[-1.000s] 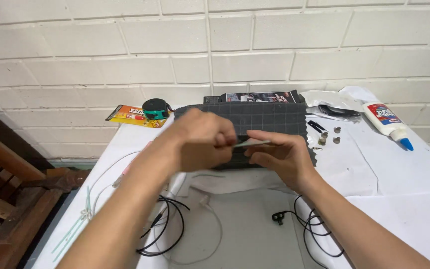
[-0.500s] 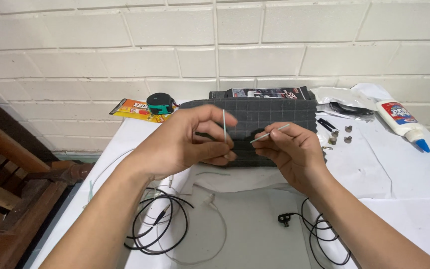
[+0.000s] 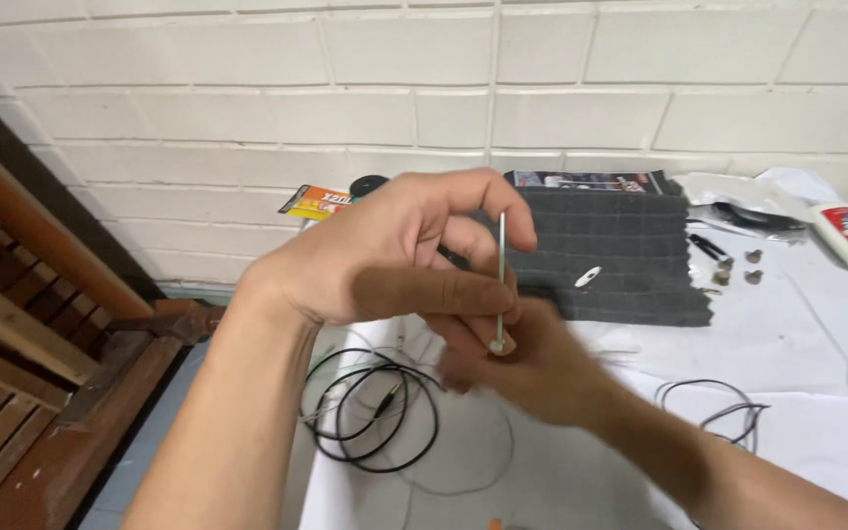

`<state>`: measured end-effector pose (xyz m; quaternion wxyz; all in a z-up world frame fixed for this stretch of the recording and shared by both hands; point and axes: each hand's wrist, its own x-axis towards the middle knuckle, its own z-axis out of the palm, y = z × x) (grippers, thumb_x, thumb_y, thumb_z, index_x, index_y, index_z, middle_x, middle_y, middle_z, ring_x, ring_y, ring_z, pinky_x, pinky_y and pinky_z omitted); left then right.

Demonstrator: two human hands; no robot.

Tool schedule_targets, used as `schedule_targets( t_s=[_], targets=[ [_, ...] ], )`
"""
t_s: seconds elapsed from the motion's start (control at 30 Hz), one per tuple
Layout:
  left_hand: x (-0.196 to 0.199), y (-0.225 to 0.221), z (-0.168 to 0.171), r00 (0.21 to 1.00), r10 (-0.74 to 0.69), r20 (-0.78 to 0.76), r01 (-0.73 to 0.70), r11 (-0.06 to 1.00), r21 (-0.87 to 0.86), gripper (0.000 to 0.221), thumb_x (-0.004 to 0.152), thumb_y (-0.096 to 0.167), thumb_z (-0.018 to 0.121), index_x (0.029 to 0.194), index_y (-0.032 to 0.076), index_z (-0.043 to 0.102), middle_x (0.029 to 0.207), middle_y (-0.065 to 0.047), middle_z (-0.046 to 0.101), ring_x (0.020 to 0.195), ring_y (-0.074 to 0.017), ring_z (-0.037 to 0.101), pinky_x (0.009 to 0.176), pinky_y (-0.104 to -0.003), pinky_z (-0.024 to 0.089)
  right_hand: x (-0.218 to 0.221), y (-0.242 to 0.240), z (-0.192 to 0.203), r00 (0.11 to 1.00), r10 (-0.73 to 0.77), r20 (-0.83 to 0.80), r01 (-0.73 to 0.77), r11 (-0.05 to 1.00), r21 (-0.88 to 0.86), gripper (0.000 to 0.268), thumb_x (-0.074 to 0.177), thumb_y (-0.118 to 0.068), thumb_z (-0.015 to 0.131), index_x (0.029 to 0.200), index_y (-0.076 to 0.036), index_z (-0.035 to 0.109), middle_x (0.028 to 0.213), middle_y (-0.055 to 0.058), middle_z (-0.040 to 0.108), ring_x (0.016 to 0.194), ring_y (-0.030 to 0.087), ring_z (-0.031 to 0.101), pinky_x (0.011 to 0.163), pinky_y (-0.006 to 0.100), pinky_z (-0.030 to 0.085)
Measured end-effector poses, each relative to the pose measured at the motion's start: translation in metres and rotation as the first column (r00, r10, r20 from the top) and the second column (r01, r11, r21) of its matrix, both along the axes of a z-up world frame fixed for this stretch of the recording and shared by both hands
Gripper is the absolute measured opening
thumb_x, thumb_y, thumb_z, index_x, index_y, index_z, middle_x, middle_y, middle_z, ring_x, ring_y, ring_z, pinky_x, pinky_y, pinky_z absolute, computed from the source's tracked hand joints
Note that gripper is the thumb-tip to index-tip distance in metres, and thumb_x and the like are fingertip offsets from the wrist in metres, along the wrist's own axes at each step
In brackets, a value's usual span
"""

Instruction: Assembling small electronic components and wires onto a foam base

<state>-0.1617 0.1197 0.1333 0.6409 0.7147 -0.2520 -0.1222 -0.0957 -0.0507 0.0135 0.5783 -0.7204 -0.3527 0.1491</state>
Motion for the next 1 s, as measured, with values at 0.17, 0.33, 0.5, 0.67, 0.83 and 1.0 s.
schedule_targets(
  t_s=[0.17, 0.33, 0.5, 0.67, 0.83, 1.0],
  targets=[
    [-0.013, 0.006, 0.01, 0.997, 0.072, -0.01, -0.071, 0.993, 0.1, 0.036, 0.077, 0.014, 0.076, 0.107, 0.005, 0.058, 0.08, -0.018, 0.072, 0.075, -0.0325, 0.081, 0.062, -0.038, 0.069, -0.051, 0.073, 0.022, 0.969, 0.243, -0.05, -0.244, 0.894, -0.377, 0.022, 0.083, -0.02, 0.073, 0.105, -0.017, 0.076, 0.081, -0.004, 0.077, 0.076, 0.007, 0.07, 0.073, 0.021, 0.054],
    [-0.009, 0.004, 0.008, 0.994, 0.106, -0.026, -0.101, 0.986, 0.135, 0.034, 0.076, 0.015, 0.075, 0.104, 0.006, 0.058, 0.08, -0.018, 0.073, 0.077, -0.0322, 0.081, 0.067, -0.038, 0.069, -0.05, 0.101, 0.003, 0.865, 0.372, 0.337, -0.267, 0.91, -0.318, 0.022, 0.079, -0.026, 0.076, 0.069, -0.015, 0.06, 0.054, -0.005, 0.058, 0.056, 0.006, 0.045, 0.059, 0.027, 0.041],
    [0.021, 0.019, -0.022, 0.979, 0.045, 0.199, -0.029, 0.996, -0.08, 0.028, 0.089, 0.016, 0.074, 0.11, 0.005, 0.06, 0.094, -0.015, 0.079, 0.086, -0.0224, 0.079, 0.073, -0.028, 0.063, 0.001, 0.052, 0.02, 0.861, 0.27, 0.431, -0.125, 0.934, -0.335, 0.044, 0.081, -0.04, 0.077, 0.116, -0.015, 0.077, 0.102, 0.002, 0.083, 0.088, 0.012, 0.079, 0.086, 0.025, 0.061],
    [0.044, -0.028, -0.041, 0.728, 0.545, 0.416, -0.513, 0.835, -0.197, 0.016, 0.091, 0.012, 0.071, 0.101, 0.012, 0.058, 0.071, -0.004, 0.073, 0.08, -0.0106, 0.073, 0.071, -0.024, 0.055, 0.053, -0.042, 0.055, 1.0, 0.008, -0.017, -0.013, 0.953, -0.302, 0.031, 0.082, -0.005, 0.077, 0.113, -0.002, 0.082, 0.089, 0.014, 0.085, 0.071, 0.019, 0.073, 0.061, 0.029, 0.058],
    [0.065, -0.065, -0.07, 0.544, 0.651, 0.529, -0.721, 0.686, -0.102, 0.01, 0.087, 0.021, 0.066, 0.096, 0.016, 0.064, 0.064, 0.008, 0.067, 0.055, -0.0037, 0.05, 0.058, -0.023, 0.046, 0.102, -0.093, 0.024, 0.999, -0.036, 0.021, 0.037, 0.999, -0.028, 0.036, 0.087, -0.012, 0.071, 0.121, 0.001, 0.077, 0.102, 0.02, 0.083, 0.082, 0.02, 0.074, 0.061, 0.032, 0.061],
    [0.094, -0.074, -0.109, 0.35, 0.626, 0.697, -0.767, 0.619, -0.171, 0.012, 0.084, 0.028, 0.083, 0.086, 0.025, 0.072, 0.071, 0.01, 0.078, 0.067, -0.0049, 0.073, 0.068, -0.016, 0.058, 0.111, -0.092, 0.006, 0.939, -0.116, 0.325, 0.13, 0.991, -0.023, 0.017, 0.092, -0.009, 0.073, 0.104, -0.003, 0.083, 0.067, 0.014, 0.077, 0.055, 0.014, 0.064, 0.051, 0.028, 0.056]
  ],
)
